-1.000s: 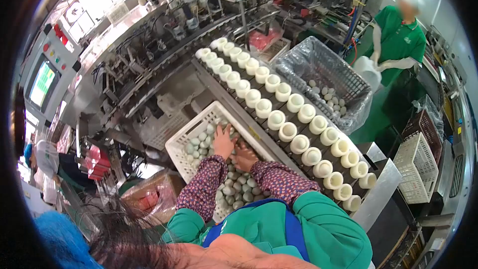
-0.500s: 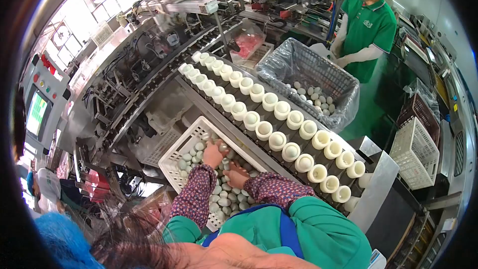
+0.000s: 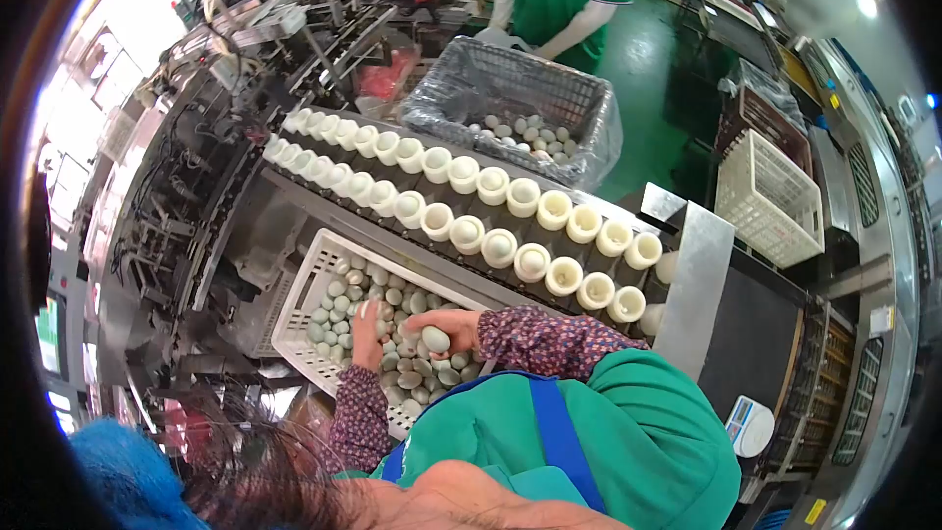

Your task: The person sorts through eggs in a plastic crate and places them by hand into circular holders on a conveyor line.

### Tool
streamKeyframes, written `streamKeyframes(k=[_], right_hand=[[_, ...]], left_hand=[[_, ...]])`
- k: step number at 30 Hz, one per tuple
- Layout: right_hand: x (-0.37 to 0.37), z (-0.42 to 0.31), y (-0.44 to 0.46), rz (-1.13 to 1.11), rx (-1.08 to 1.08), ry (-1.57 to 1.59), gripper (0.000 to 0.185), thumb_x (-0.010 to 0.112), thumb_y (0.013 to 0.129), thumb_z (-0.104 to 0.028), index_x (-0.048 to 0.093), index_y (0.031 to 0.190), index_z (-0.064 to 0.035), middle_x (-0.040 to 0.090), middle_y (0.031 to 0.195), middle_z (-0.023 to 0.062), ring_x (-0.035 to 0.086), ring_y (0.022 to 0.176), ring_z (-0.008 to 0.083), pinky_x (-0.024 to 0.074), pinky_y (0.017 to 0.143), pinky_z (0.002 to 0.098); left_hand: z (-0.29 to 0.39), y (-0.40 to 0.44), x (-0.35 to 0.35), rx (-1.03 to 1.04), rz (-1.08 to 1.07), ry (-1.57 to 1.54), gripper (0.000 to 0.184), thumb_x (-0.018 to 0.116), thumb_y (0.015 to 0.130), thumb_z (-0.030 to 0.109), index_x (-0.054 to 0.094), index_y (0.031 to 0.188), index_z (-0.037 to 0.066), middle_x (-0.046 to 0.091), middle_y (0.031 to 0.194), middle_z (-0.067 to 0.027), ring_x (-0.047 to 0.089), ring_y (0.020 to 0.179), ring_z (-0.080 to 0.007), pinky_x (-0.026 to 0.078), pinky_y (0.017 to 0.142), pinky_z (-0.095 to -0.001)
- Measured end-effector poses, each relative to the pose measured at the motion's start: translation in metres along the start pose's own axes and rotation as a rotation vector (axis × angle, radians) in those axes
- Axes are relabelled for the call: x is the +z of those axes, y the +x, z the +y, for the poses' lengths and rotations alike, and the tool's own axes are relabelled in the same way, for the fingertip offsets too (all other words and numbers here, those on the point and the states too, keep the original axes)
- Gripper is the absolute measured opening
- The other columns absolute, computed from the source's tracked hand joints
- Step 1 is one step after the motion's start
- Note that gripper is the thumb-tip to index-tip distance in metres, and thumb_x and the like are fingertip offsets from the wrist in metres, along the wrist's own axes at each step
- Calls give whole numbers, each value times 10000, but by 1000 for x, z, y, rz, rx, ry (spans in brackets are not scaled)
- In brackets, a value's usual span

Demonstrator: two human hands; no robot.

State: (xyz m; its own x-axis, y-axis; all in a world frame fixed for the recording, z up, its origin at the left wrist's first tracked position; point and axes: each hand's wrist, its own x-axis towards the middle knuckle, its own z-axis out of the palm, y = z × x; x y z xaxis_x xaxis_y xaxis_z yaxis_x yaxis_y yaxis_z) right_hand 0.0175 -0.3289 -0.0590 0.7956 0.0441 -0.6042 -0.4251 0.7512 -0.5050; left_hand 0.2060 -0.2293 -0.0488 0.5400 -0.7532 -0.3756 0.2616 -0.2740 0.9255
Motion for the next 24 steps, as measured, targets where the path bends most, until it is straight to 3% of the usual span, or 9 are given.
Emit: streamKeyframes(k=[3,5,7,9,11,13,15,18,24], right_hand=[[21,-17,-67,-215,-107,316,403,639,949,-325,545,1271,-102,649,1168,105,674,868,139,548,519,245],[29,-28,-116,-161,-232,293,276,641,950,-259,585,1162,-91,672,1036,88,675,850,136,508,481,222],[18,-39,-166,-111,-362,26,301,659,934,-242,588,1186,-92,675,1049,84,671,867,130,507,471,226],[8,-48,-219,216,-441,-243,280,667,927,-226,624,1161,-78,674,1039,58,665,889,137,538,548,270],[-39,-45,-244,510,-850,-902,279,717,862,-218,669,1105,-89,626,1059,90,666,906,215,557,699,353],[-51,-39,-273,1201,-679,-1232,316,762,766,-220,692,1053,-110,556,1092,147,646,934,325,528,842,414],[-87,-31,-278,1441,-798,-1283,380,785,689,-228,697,1047,-139,503,1101,191,611,960,397,525,863,447],[-120,-34,-266,1478,-827,-1215,359,793,688,-243,700,1019,-138,512,1085,181,591,1012,389,527,863,451],[-123,-61,-235,1467,-760,-1330,368,808,703,-282,731,1041,-157,522,1129,190,611,986,385,527,880,454]], left_hand=[[19,-10,11,-33,-6,-104,397,565,992,417,547,1272,136,618,965,21,576,668,-97,411,478,-215],[22,-12,24,57,10,-110,375,551,1002,424,554,1251,144,607,940,17,574,668,-88,399,480,-211],[33,-19,46,80,-15,-170,338,575,998,394,569,1217,136,600,915,6,573,663,-81,401,474,-217],[51,-30,75,175,-227,115,280,655,958,311,602,1170,136,595,895,6,570,653,-92,410,478,-207],[40,-27,108,562,-297,376,273,750,876,223,642,1097,103,596,924,-24,597,732,-147,482,570,-249],[58,-44,151,894,-447,605,356,817,806,255,658,1066,70,550,1123,-125,596,950,-238,510,817,-341],[63,-64,195,1012,-520,717,393,830,780,283,659,1073,85,519,1136,-153,628,944,-309,530,820,-395],[66,-81,243,1028,-602,891,412,840,742,288,657,1064,108,490,1173,-175,636,916,-375,552,717,-445],[63,-68,269,1134,-501,1261,353,810,757,235,657,1060,137,492,1105,-157,624,876,-357,544,700,-455]])
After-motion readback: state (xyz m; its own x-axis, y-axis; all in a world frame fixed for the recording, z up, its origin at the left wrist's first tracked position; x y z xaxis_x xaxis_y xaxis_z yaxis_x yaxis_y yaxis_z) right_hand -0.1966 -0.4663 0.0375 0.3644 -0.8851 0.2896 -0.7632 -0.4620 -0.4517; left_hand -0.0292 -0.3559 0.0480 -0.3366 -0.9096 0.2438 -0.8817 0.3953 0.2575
